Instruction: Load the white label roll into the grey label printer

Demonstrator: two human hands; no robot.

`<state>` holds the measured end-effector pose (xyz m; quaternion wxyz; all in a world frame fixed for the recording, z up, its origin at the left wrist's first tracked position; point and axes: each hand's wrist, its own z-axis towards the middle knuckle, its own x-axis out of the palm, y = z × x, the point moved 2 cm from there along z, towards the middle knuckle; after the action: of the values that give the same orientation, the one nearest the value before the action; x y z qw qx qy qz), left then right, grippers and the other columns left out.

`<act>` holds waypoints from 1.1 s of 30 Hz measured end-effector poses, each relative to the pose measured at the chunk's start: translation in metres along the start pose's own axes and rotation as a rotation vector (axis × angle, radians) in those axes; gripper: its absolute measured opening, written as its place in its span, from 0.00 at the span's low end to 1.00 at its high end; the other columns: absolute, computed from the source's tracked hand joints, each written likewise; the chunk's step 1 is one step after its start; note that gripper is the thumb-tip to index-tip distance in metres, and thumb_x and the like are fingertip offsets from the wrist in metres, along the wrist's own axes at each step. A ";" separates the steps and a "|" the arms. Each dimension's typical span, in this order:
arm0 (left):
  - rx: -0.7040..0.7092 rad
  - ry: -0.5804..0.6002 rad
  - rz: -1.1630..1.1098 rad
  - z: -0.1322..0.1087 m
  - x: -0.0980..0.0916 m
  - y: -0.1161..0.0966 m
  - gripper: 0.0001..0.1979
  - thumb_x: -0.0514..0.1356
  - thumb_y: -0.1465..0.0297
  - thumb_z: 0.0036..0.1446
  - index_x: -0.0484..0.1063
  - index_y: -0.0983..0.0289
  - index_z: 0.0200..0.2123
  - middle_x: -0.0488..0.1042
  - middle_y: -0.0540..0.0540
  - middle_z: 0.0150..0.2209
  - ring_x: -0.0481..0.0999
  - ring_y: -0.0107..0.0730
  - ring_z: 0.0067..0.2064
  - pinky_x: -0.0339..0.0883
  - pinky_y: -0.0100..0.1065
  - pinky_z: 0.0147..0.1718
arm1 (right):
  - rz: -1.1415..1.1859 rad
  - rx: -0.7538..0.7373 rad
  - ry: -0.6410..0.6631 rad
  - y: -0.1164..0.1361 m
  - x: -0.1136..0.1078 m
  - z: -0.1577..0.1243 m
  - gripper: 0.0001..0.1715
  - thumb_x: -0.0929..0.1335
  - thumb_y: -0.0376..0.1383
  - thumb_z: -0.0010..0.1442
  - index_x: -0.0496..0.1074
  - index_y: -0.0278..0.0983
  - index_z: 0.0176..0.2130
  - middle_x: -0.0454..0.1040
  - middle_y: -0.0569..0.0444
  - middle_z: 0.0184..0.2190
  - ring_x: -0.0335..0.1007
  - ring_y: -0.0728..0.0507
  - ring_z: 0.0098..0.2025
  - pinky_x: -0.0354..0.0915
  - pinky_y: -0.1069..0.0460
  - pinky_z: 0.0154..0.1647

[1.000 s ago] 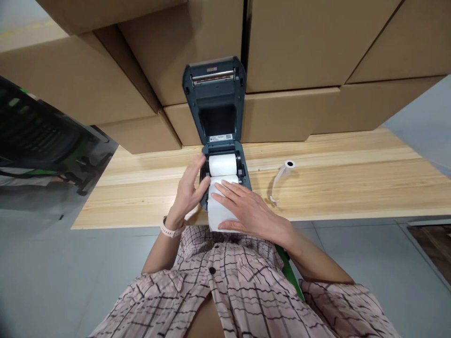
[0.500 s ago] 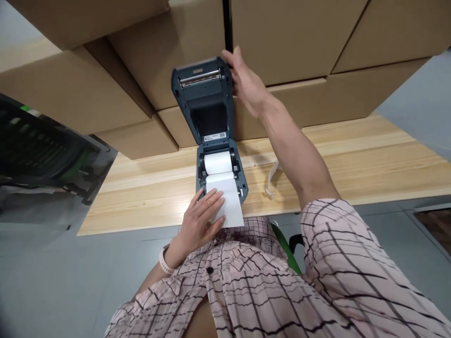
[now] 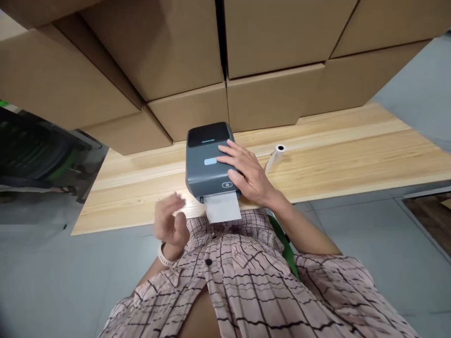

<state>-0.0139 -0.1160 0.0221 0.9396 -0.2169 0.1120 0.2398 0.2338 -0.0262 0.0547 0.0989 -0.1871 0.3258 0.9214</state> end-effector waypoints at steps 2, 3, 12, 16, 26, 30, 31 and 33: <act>-0.190 -0.127 0.015 0.002 0.007 0.010 0.18 0.63 0.67 0.69 0.77 0.55 0.61 0.82 0.57 0.58 0.80 0.46 0.64 0.75 0.55 0.64 | -0.071 0.021 -0.005 0.000 0.006 -0.019 0.22 0.61 0.44 0.79 0.75 0.49 0.65 0.73 0.53 0.71 0.62 0.35 0.78 0.60 0.29 0.77; -0.336 -0.129 -0.026 0.003 0.013 0.017 0.23 0.64 0.63 0.70 0.73 0.53 0.66 0.75 0.58 0.66 0.72 0.49 0.71 0.67 0.57 0.71 | -0.098 0.023 -0.020 0.000 0.009 -0.025 0.23 0.61 0.43 0.79 0.75 0.48 0.65 0.73 0.53 0.72 0.62 0.35 0.78 0.60 0.29 0.77; -0.920 0.150 -0.491 -0.006 0.046 0.056 0.46 0.63 0.45 0.68 0.44 0.48 0.80 0.61 0.64 0.77 0.61 0.55 0.79 0.58 0.60 0.76 | -0.215 0.013 -0.071 -0.009 0.026 -0.050 0.26 0.58 0.44 0.77 0.75 0.48 0.64 0.72 0.54 0.72 0.63 0.34 0.77 0.63 0.28 0.75; -0.822 0.204 -0.404 -0.009 0.045 0.057 0.45 0.59 0.45 0.71 0.42 0.48 0.80 0.63 0.64 0.76 0.64 0.52 0.78 0.62 0.58 0.75 | -0.167 0.107 -0.082 -0.015 0.032 -0.057 0.27 0.57 0.49 0.76 0.76 0.50 0.61 0.73 0.56 0.71 0.61 0.33 0.78 0.60 0.25 0.77; -0.710 -0.227 -0.148 -0.026 0.031 0.015 0.21 0.64 0.52 0.69 0.74 0.55 0.58 0.78 0.59 0.57 0.81 0.39 0.54 0.78 0.41 0.51 | -0.130 0.118 -0.158 -0.016 0.039 -0.056 0.27 0.56 0.50 0.76 0.76 0.50 0.58 0.74 0.56 0.69 0.62 0.32 0.77 0.59 0.25 0.77; -0.997 0.113 -0.411 -0.038 0.033 -0.011 0.26 0.64 0.47 0.67 0.72 0.61 0.26 0.71 0.49 0.21 0.70 0.27 0.24 0.66 0.31 0.25 | -0.074 0.091 -0.203 -0.010 0.040 -0.055 0.23 0.58 0.45 0.76 0.76 0.51 0.59 0.73 0.58 0.70 0.60 0.34 0.78 0.57 0.26 0.78; -1.130 0.243 -0.536 -0.038 0.036 -0.015 0.28 0.66 0.45 0.64 0.72 0.62 0.24 0.70 0.48 0.18 0.67 0.26 0.21 0.62 0.30 0.22 | -0.075 0.095 -0.206 -0.010 0.040 -0.055 0.23 0.58 0.45 0.76 0.76 0.51 0.59 0.73 0.58 0.70 0.60 0.33 0.78 0.57 0.26 0.78; -1.328 0.348 -0.724 -0.033 0.041 -0.019 0.29 0.71 0.43 0.56 0.74 0.63 0.24 0.71 0.48 0.18 0.62 0.22 0.17 0.56 0.28 0.18 | -0.092 0.114 -0.190 -0.010 0.039 -0.055 0.23 0.58 0.47 0.76 0.76 0.51 0.59 0.74 0.58 0.70 0.60 0.32 0.78 0.57 0.25 0.78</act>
<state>0.0276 -0.1300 -0.0128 0.6014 -0.7922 0.0128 -0.1028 0.2162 -0.0509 -0.0063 0.1820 -0.1077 0.3578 0.9095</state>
